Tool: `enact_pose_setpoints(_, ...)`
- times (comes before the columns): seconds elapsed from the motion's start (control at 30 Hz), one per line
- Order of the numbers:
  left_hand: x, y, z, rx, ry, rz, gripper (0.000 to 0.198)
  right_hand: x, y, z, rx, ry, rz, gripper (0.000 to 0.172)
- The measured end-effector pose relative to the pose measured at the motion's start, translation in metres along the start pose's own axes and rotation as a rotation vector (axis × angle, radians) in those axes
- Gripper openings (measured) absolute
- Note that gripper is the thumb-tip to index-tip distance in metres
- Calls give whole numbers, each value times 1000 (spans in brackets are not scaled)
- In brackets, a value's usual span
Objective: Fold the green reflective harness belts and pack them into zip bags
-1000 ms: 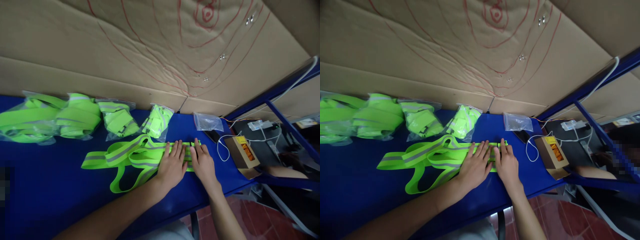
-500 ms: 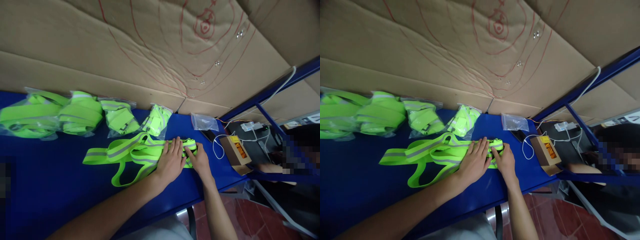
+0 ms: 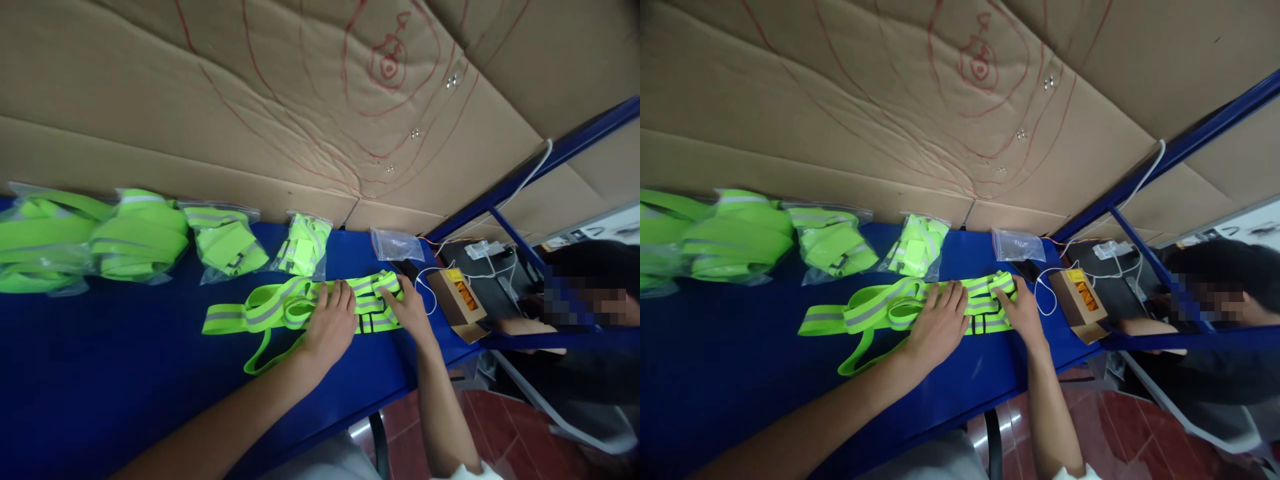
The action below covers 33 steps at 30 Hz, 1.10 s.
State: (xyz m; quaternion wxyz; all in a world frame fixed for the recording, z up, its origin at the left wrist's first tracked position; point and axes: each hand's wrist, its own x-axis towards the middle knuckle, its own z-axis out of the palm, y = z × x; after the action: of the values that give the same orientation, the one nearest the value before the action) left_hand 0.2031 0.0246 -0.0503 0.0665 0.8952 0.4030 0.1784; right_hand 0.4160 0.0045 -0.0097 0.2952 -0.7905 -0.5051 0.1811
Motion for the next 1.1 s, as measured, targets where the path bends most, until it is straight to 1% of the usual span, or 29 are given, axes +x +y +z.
enact_pose_setpoints(0.07, 2, 2, -4, -5, 5, -18, 57, 1, 3, -7, 131, -78, 36, 59)
enact_pose_setpoints(0.17, 9, 13, -7, -27, 22, -45, 67, 0, 7, -15, 307, -154, 103, 67)
enact_pose_setpoints(0.3, 23, 35, -2, -75, 43, 23, 95, -2, 10, -14, 442, -175, 172, 68)
enact_pose_setpoints(0.37, 29, 43, 5, -87, 36, 52, 100, -2, 11, -12, 479, -170, 192, 67)
enact_pose_setpoints(0.47, 32, 43, 16, -81, 15, 41, 89, -2, 15, -8, 504, -149, 207, 66)
enact_pose_setpoints(0.57, 32, 38, 20, -72, -1, 43, 77, 0, 20, -7, 511, -131, 209, 66)
enact_pose_setpoints(0.8, 35, 34, 11, -66, -5, 73, 46, 2, 26, -4, 498, -84, 172, 61)
enact_pose_setpoints(0.93, 36, 31, 7, -84, 2, 85, 34, 1, 26, -3, 436, -66, 137, 54)
enact_pose_setpoints(1.03, 33, 28, 9, -91, 6, 105, 25, 1, 28, -2, 349, -16, 116, 49)
enact_pose_setpoints(1.1, 30, 27, 11, -94, 10, 123, 25, 2, 29, 0, 305, 28, 109, 47)
